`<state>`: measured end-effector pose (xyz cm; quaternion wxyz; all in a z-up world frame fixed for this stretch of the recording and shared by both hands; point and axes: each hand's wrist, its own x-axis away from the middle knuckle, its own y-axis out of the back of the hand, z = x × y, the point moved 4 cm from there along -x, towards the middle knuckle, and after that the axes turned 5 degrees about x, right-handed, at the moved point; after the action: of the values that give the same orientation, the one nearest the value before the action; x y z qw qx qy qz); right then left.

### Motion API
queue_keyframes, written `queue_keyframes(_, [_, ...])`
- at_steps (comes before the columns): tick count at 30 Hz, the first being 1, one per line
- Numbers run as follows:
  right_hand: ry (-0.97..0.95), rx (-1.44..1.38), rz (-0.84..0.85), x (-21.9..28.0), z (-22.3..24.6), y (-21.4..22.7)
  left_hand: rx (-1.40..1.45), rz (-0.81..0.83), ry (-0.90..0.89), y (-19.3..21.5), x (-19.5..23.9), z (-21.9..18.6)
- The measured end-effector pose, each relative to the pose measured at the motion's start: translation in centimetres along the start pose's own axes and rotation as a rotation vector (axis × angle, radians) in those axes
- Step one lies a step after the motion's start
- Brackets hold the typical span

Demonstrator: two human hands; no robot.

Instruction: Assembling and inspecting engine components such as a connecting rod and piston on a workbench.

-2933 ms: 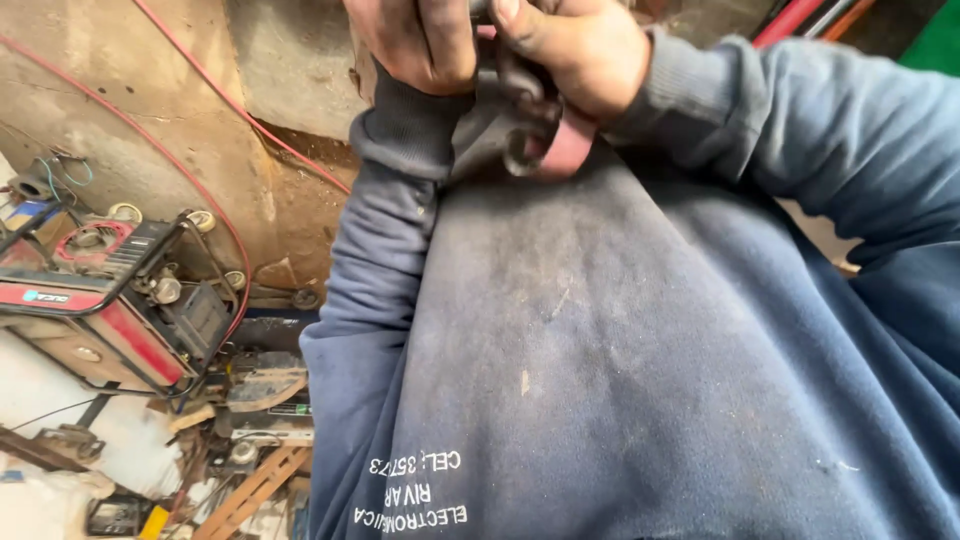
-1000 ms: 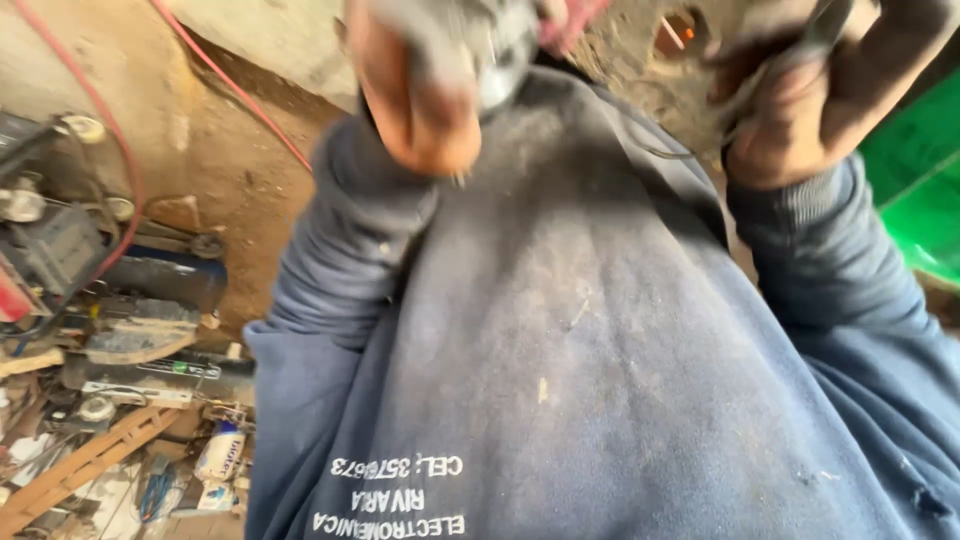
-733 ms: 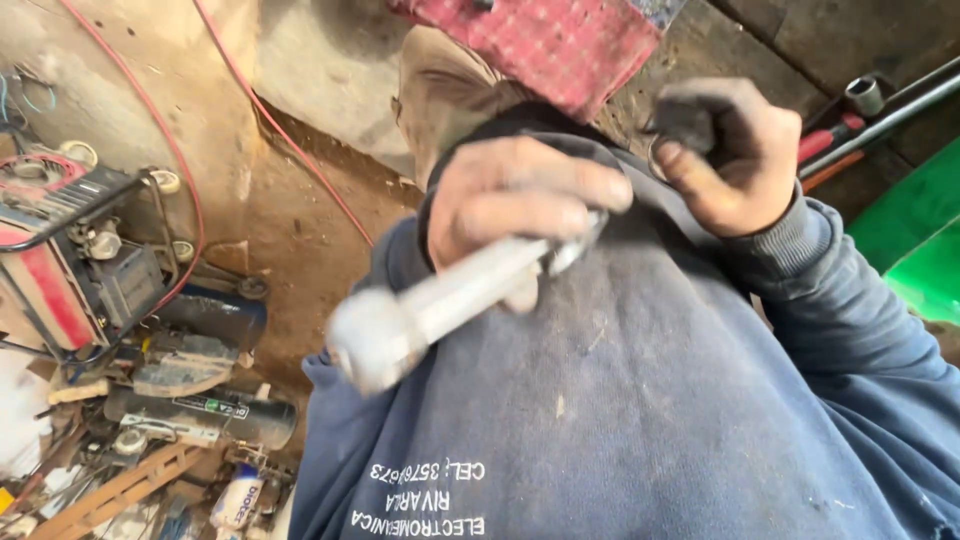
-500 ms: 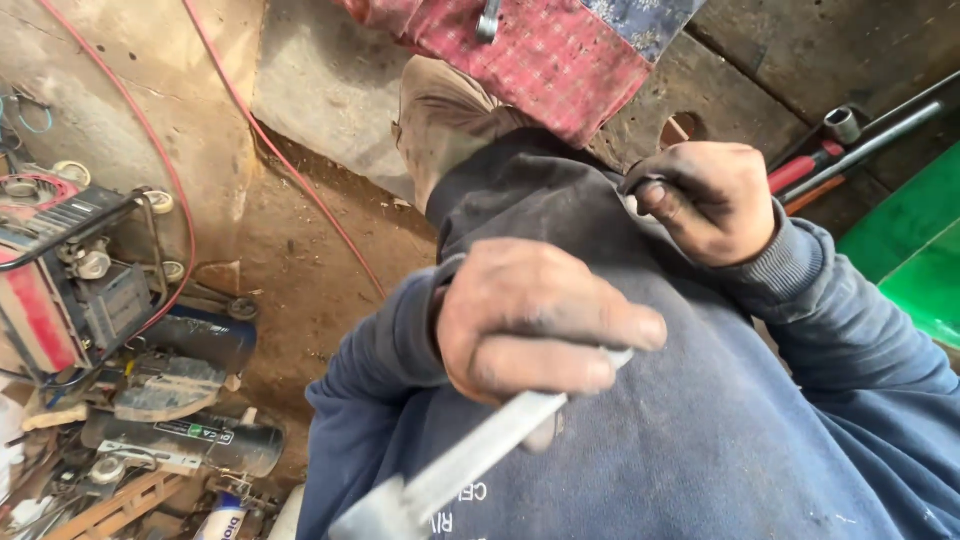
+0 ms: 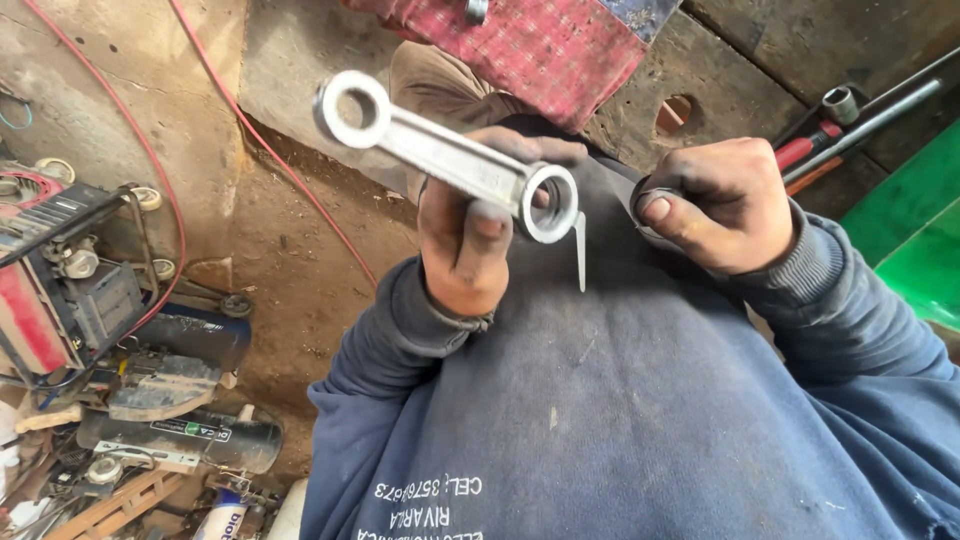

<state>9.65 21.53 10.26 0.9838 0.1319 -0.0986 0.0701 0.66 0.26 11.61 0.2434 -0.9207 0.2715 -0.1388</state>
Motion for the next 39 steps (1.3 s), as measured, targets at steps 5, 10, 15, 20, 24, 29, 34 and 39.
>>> queue_keyframes(5, [-0.068,-0.019,0.041,-0.2,-0.1,-0.4,-0.087,-0.027,0.056,0.9,-0.1,0.5])
queue_keyframes(10, [0.041,0.102,0.036,-1.0,-0.1,-0.7,-0.055,-0.094,0.069,1.6,-0.2,1.3])
queue_keyframes(15, [0.135,0.192,0.047,-1.4,0.2,-1.0,-0.189,-0.083,0.005,1.2,-1.6,0.0])
queue_keyframes(20, [0.150,0.251,0.042,-1.7,0.1,-1.3,-0.146,-0.085,0.009,2.6,-1.1,1.5])
queue_keyframes(24, [0.199,0.283,0.020,-1.8,0.1,-1.5,-0.029,-0.097,0.044,3.1,-1.0,2.5])
queue_keyframes(29, [0.191,0.262,-0.011,-1.7,-0.3,-1.0,-0.019,-0.112,0.087,3.1,-1.3,3.0])
queue_keyframes(34, [0.123,0.253,0.058,-3.8,-0.1,-2.1,0.027,-0.112,0.240,3.6,0.6,4.8])
queue_keyframes(39, [0.126,0.069,0.230,-5.4,-1.4,-4.6,-0.328,-0.035,0.124,3.0,0.3,4.5])
